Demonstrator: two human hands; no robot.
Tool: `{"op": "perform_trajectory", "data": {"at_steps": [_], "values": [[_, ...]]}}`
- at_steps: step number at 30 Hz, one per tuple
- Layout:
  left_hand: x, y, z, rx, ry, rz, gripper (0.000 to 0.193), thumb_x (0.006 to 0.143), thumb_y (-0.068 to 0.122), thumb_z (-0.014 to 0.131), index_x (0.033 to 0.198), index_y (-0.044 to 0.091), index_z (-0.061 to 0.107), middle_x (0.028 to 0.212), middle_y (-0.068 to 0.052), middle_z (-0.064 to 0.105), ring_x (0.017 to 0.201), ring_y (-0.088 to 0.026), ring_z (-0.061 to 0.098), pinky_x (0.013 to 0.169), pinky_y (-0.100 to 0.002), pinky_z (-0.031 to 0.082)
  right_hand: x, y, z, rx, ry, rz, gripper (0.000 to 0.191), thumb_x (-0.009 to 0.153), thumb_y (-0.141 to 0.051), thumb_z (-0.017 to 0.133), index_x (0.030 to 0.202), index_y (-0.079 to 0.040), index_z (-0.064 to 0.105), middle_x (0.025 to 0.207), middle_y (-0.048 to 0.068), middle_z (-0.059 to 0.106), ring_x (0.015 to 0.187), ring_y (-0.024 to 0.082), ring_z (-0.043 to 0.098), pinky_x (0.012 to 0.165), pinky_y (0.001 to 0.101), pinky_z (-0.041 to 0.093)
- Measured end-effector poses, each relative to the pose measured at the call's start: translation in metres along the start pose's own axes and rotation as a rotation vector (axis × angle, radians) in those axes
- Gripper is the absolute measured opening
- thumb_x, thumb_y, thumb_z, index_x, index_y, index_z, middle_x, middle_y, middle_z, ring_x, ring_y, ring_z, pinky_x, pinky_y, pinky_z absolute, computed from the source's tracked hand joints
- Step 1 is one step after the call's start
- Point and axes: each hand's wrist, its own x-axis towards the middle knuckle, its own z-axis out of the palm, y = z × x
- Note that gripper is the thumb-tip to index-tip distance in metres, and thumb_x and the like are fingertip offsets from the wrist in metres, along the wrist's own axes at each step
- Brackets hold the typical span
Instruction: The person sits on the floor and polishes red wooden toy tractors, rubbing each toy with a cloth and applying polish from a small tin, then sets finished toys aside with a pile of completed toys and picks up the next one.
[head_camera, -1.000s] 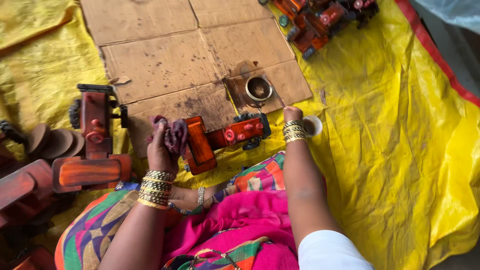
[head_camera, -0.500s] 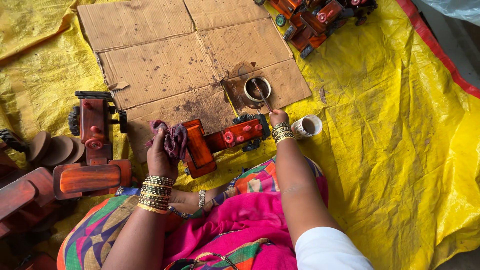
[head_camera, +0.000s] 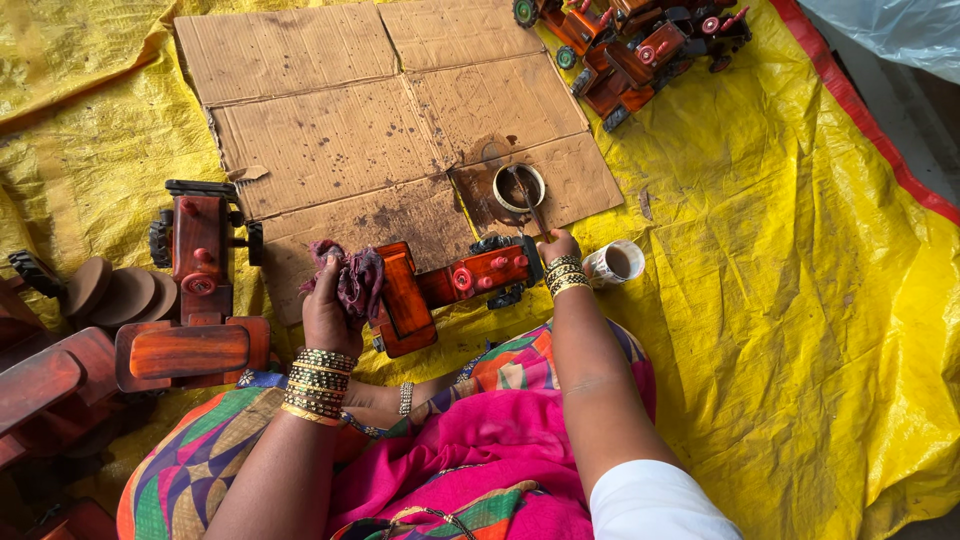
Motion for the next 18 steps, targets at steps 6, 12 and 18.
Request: {"op": "perform_trajectory", "data": {"at_steps": [6,12,18], "values": [[0.002,-0.001,-0.002,0.032,0.009,-0.002,0.029,0.102,0.033,0.064,0.108,0.005,0.068,0.096,-0.008,0.077,0.078,-0.017,0.075,0.061,-0.032,0.061,-0.003,-0.003,0.0,-0.035,-0.033,0.021,0.062,0.077,-0.021,0.086,0.134,-0.011,0.065,0.127,0.017,0.071,0.116,0.029,0.069,0.103,0.0391,0.053],[0.005,-0.006,0.0,0.024,0.011,0.021,0.034,0.102,0.036,0.065,0.111,0.004,0.068,0.098,-0.008,0.076,0.081,-0.017,0.075,0.068,-0.032,0.061,0.003,-0.01,-0.006,0.05,0.187,-0.191,0.047,0.089,-0.025,0.08,0.13,-0.006,0.068,0.127,0.02,0.07,0.119,0.034,0.066,0.105,0.0408,0.051],[0.0,-0.003,0.022,0.016,-0.106,-0.024,0.045,0.101,0.042,0.06,0.12,0.002,0.067,0.111,-0.011,0.075,0.096,-0.019,0.074,0.085,-0.034,0.06,-0.074,-0.052,-0.016,1.174,-0.318,-0.73,0.054,0.098,-0.019,0.07,0.148,0.001,0.06,0.149,0.022,0.062,0.108,0.023,0.06,0.096,0.0349,0.055]]}}
